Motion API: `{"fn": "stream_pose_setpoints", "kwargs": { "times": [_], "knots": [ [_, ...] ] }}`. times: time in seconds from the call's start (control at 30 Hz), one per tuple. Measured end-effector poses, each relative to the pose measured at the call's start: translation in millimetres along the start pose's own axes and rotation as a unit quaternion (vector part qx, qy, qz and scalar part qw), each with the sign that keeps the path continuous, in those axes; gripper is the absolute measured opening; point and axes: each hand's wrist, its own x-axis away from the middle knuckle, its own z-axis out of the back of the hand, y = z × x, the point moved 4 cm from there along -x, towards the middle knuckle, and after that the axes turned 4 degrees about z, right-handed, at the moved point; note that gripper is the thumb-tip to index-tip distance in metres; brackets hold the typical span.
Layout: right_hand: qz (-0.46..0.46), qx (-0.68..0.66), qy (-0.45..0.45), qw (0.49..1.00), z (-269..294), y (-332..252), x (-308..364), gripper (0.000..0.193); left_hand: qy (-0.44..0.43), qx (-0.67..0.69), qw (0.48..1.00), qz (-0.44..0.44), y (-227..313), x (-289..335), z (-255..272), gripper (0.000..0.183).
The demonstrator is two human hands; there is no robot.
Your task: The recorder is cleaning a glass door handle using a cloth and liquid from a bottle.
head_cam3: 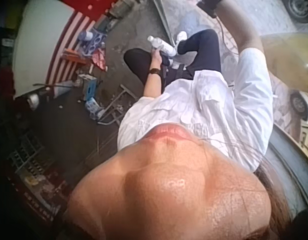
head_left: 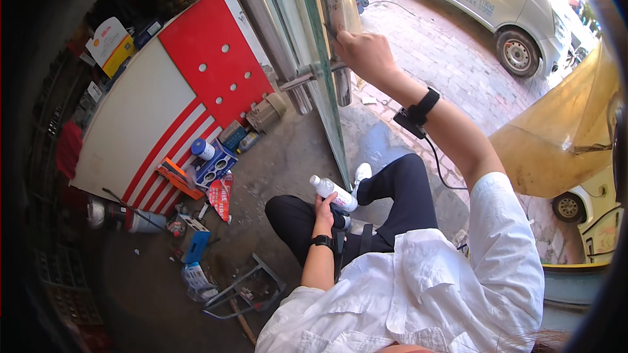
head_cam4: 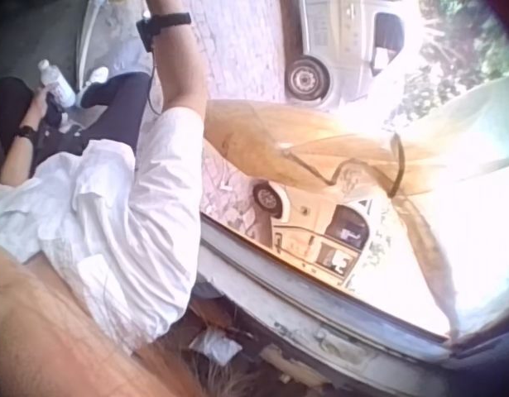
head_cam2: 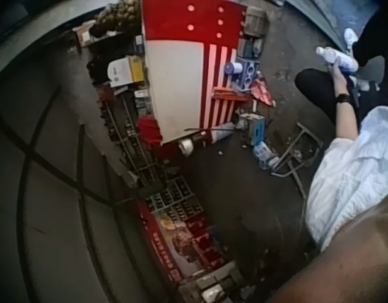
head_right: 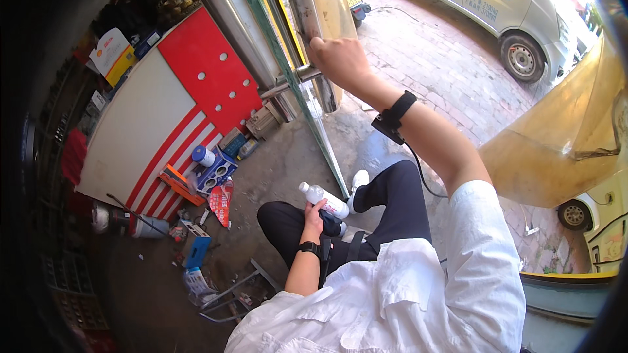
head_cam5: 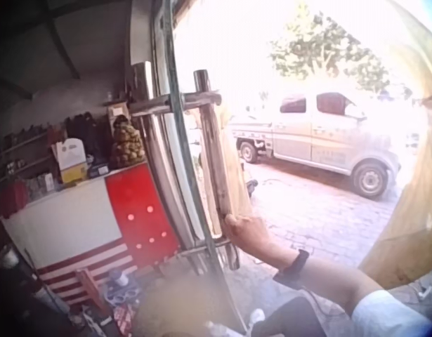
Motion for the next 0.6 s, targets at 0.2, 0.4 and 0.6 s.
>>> {"fn": "stream_pose_setpoints", "kwargs": {
  "times": [0.2, 0.4, 0.6],
  "knots": [
    [-0.021, -0.009, -0.007, 1.0, -7.7, -0.2, 1.4, 0.024, 0.0, 0.006, 1.0, 0.015, 0.9, -1.8, -0.2, 0.053],
    [-0.012, -0.02, 0.052, 0.998, 1.1, 2.3, 0.3, 0.021, -0.003, 0.0, 1.0, 0.0, -1.4, -5.2, 1.5, 0.051],
    [-0.019, -0.007, 0.043, 0.999, 1.1, 5.4, 0.4, 0.025, -0.005, -0.013, 1.0, -0.006, -3.5, -6.9, 4.8, 0.055]
  ]
}}
